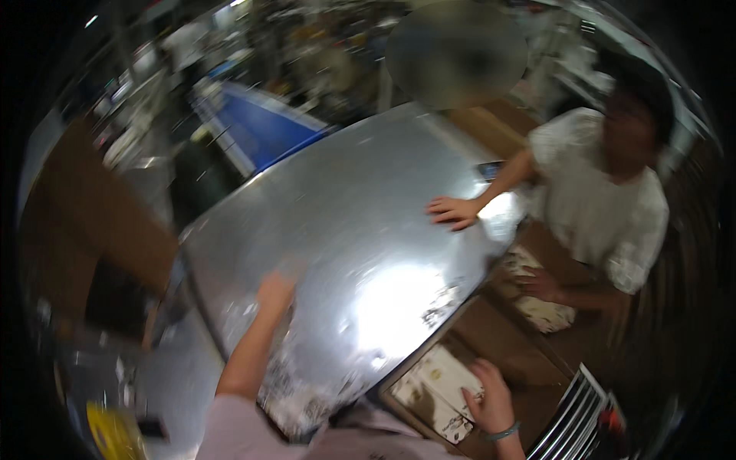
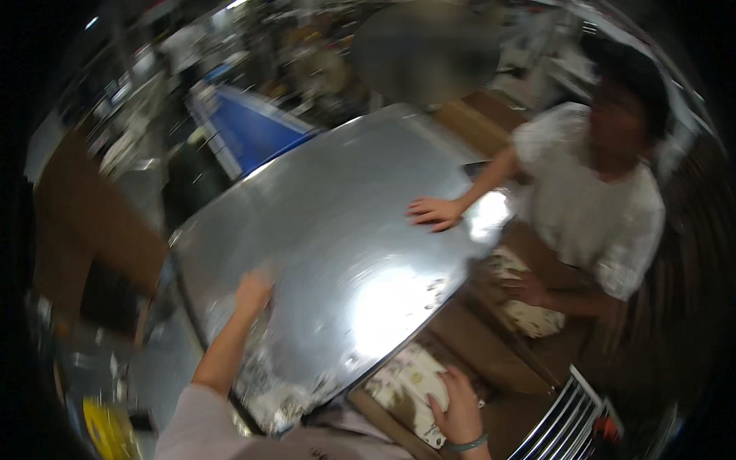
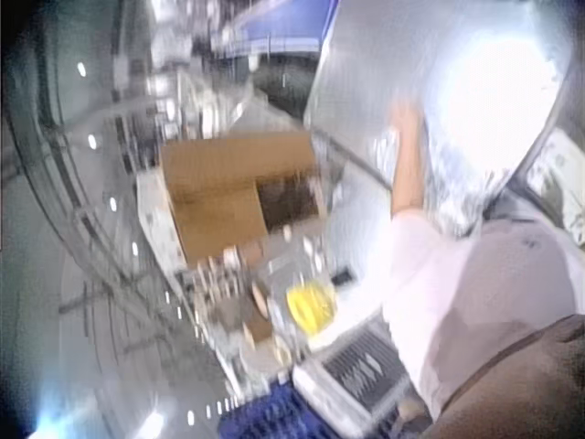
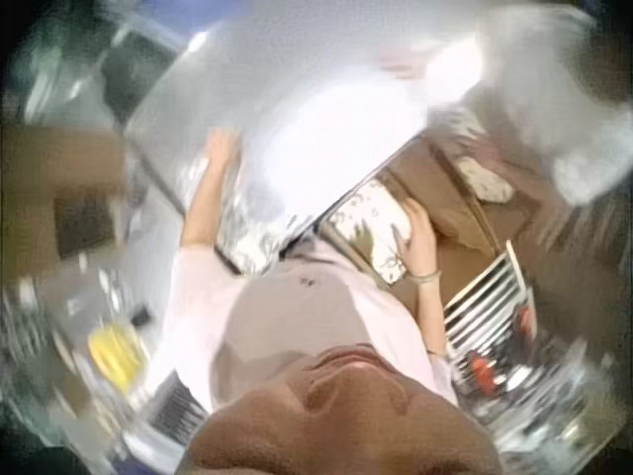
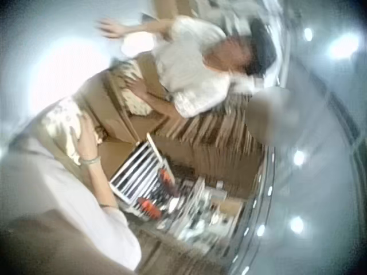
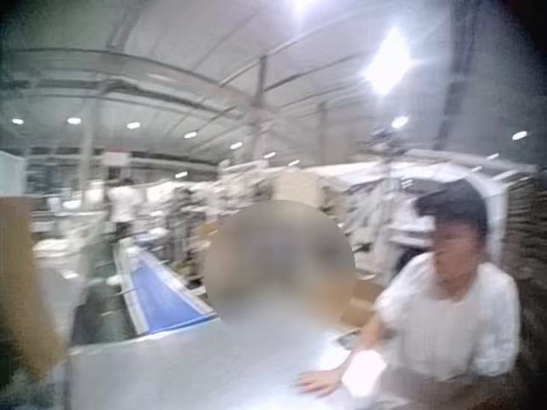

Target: The person packs wrapped paper products into cardboard boxes, closes the box flaps, and passes the boxes to a coworker.

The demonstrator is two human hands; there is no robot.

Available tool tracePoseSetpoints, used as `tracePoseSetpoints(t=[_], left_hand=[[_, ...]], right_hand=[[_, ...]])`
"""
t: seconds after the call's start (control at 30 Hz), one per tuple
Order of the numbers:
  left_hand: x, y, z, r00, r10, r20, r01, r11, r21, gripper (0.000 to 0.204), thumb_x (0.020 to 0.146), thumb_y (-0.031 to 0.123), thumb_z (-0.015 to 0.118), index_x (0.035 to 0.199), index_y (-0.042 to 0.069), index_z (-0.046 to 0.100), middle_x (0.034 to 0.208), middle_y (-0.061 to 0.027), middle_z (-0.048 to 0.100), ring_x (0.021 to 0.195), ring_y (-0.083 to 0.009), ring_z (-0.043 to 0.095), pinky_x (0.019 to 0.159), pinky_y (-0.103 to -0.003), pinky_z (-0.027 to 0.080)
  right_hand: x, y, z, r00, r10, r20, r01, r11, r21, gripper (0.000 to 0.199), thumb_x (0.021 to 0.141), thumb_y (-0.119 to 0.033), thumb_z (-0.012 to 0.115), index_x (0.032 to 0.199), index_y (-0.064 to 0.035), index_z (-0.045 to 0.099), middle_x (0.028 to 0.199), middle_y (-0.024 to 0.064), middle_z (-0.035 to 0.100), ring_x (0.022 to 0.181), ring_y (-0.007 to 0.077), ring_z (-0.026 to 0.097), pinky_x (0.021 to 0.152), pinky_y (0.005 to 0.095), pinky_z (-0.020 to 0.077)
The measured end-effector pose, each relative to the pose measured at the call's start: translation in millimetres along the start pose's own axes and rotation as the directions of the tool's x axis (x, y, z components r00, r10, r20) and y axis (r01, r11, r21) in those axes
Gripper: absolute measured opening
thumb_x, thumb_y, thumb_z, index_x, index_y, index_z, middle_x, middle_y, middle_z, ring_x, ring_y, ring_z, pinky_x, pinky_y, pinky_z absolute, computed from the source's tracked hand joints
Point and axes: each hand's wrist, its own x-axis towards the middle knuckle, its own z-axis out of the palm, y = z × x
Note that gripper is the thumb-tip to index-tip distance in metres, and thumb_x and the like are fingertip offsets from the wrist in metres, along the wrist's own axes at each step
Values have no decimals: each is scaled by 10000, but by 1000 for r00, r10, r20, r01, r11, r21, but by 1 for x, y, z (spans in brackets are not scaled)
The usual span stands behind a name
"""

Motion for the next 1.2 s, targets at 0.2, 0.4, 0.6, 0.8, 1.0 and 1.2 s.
tracePoseSetpoints(t=[0.2, 0.4, 0.6, 0.8, 1.0, 1.2], left_hand=[[-4, -17, 8, 968, 28, -249, -6, 996, 90, 203, 808, 69, 583, 993, 10, 523, 993, -167, 532, 876, -358, 568, 778, -402, 476], [13, -74, 0, 977, -214, 19, 43, 109, -993, 226, 879, 47, 526, 1102, 62, 486, 923, -86, 562, 809, -173, 575, 647, -324, 496], [-52, 115, -80, 943, 266, 200, 307, -464, -831, 305, 832, 44, 614, 1116, 105, 519, 931, -4, 564, 799, -101, 576, 647, -223, 510], [-135, 248, -77, 597, 662, 453, 665, -92, -742, 263, 834, -12, 574, 1086, 53, 536, 909, -34, 569, 766, -101, 569, 615, -210, 496], [-162, 267, -43, 416, 659, 627, 842, -19, -539, 183, 949, 154, 481, 1078, 42, 547, 954, -40, 584, 783, -104, 567, 642, -206, 485], [-169, 246, -56, 288, 723, 628, 774, 209, -597, 157, 903, 61, 539, 1053, 17, 559, 984, -41, 592, 910, -126, 563, 765, -261, 470]], right_hand=[[1, 16, 10, 974, 198, 112, -200, 980, 4, 416, 835, -213, 606, 1200, -43, 500, 1221, 174, 497, 1061, 365, 518, 852, 398, 468], [-10, 11, -3, 980, 198, 27, -200, 970, 137, 379, 837, -214, 631, 1160, -36, 547, 1140, 176, 559, 1041, 354, 548, 864, 372, 466], [24, -3, -1, 919, 308, 248, -391, 612, 688, 284, 893, -95, 565, 1157, 9, 558, 1037, 98, 633, 942, 141, 603, 836, 286, 489], [92, -24, 22, 939, 290, 184, -278, 327, 903, 304, 900, -172, 571, 1161, -26, 523, 942, 20, 592, 818, 83, 556, 699, 216, 460], [68, 44, 32, 849, 526, 51, -199, 228, 953, 87, 877, -133, 604, 910, -55, 587, 789, -17, 597, 711, 38, 536, 602, 173, 412], [9, 202, 111, 742, 653, 154, -559, 474, 680, 65, 816, -86, 598, 823, -22, 610, 718, 1, 605, 678, 76, 552, 597, 244, 455]])
